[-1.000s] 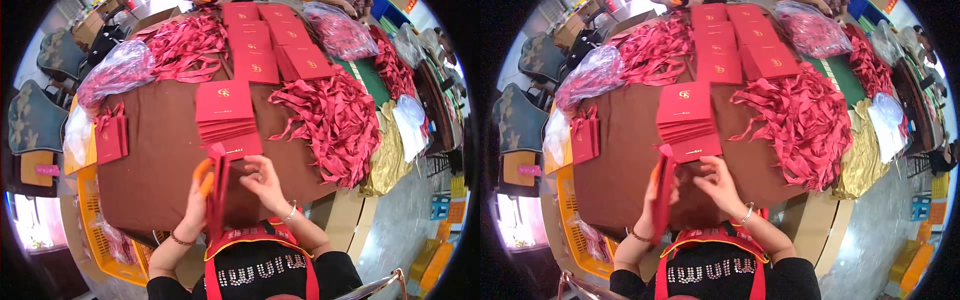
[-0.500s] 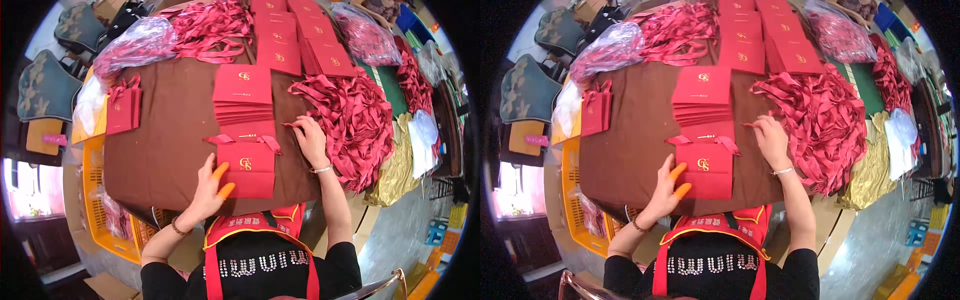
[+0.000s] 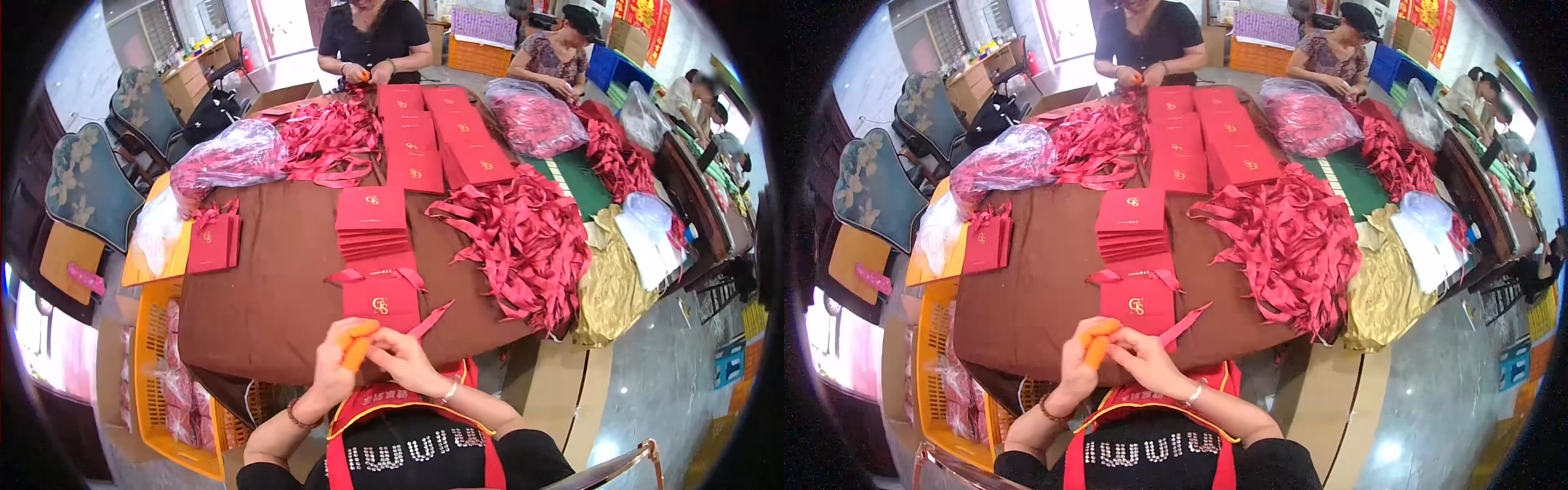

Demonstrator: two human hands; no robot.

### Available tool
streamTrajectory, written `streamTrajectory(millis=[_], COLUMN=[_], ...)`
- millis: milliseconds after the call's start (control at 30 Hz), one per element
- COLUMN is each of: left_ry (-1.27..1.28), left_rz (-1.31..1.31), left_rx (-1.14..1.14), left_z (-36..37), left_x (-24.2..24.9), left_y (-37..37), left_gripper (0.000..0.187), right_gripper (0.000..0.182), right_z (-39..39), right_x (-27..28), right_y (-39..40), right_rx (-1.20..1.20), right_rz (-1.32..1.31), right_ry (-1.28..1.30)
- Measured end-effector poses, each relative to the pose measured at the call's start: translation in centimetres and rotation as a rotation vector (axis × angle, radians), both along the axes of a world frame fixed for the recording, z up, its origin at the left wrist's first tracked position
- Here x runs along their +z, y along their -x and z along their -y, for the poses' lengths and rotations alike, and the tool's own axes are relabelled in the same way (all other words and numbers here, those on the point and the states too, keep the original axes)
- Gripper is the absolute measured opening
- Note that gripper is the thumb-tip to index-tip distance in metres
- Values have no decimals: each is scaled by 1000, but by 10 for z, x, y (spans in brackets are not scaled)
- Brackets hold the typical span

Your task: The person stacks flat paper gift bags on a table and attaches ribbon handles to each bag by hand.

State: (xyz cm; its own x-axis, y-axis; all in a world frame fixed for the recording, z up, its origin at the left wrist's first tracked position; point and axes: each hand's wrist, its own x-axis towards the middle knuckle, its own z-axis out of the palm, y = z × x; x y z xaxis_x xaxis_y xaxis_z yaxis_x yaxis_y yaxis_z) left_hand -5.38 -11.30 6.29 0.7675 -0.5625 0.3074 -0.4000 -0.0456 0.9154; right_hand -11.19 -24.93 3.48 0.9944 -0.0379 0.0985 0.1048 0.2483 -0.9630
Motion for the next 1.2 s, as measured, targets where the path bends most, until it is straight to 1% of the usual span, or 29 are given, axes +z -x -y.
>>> streamTrajectory(millis=[33,100,133,167,233,300,333,367,400,433,467,500,533,567,600,633,667,700,733,767,800,867,900,933,1000,1033,1067,1100,1200], left_ry=[89,242,401,558,563,661,648,647,526,406,308,43,-11,-59,-25,-15,-239,-204,-213,-193,-227,-270,-301,-340,-395,-279,-332,-342,-348], left_rz=[-250,-292,-452,-617,-543,-327,-203,-197,-187,-176,-217,-233,-260,-160,-253,-312,-252,-103,-191,-38,12,41,176,297,269,312,108,116,103], left_rx=[52,147,133,130,181,36,146,143,107,71,111,230,243,217,180,124,151,151,200,174,150,133,121,106,92,145,157,165,216], left_z=[-2,-10,-15,-20,-39,-57,-59,-66,-75,-80,-77,-72,-64,-57,-53,-47,-41,-34,-28,-26,-22,-16,-13,-12,-11,-7,-6,-4,-1], left_x=[4,13,23,33,44,47,50,49,47,44,41,47,38,17,-2,-16,-21,-28,-33,-54,-56,-57,-55,-55,-61,-65,-58,-57,-67], left_y=[6,0,-4,-6,-12,-22,-22,-27,-36,-44,-47,-45,-46,-53,-57,-61,-62,-60,-58,-62,-64,-66,-69,-70,-75,-74,-70,-71,-74], left_gripper=[21,26,29,32,33,30,27,27,26,25,22,19,17,18,18,18,19,20,22,20,20,20,19,18,18,20,21,25,21], right_gripper=[22,23,27,36,46,52,52,52,51,46,44,42,41,41,39,39,35,31,31,26,21,19,16,17,20,20,20,21,24], right_z=[-2,-9,-16,-15,-25,-19,-14,-10,-6,0,4,7,11,14,17,24,25,29,37,42,45,49,50,52,57,58,62,65,68], right_x=[4,14,9,18,0,-2,-4,-7,-9,-16,-17,-18,-19,-21,-22,-19,-24,-29,-30,-31,-34,-44,-48,-48,-46,-45,-42,-49,-48], right_y=[3,9,13,17,24,23,17,11,2,-9,-16,-24,-33,-40,-47,-54,-60,-67,-75,-79,-81,-91,-94,-95,-97,-97,-97,-99,-97], right_rx=[-4,239,296,444,404,327,279,230,208,183,187,189,210,232,208,193,107,23,20,-38,-92,-123,-157,-133,-162,-228,-230,-247,-286], right_rz=[-3,-153,-71,-136,70,50,13,-28,-88,-22,-7,11,-31,-71,-69,-63,3,63,75,223,367,437,511,490,455,431,398,348,256], right_ry=[2,-19,-5,171,418,434,427,414,352,425,429,434,395,356,322,456,515,573,584,787,983,1035,1083,1120,1216,1195,1154,1150,1231])
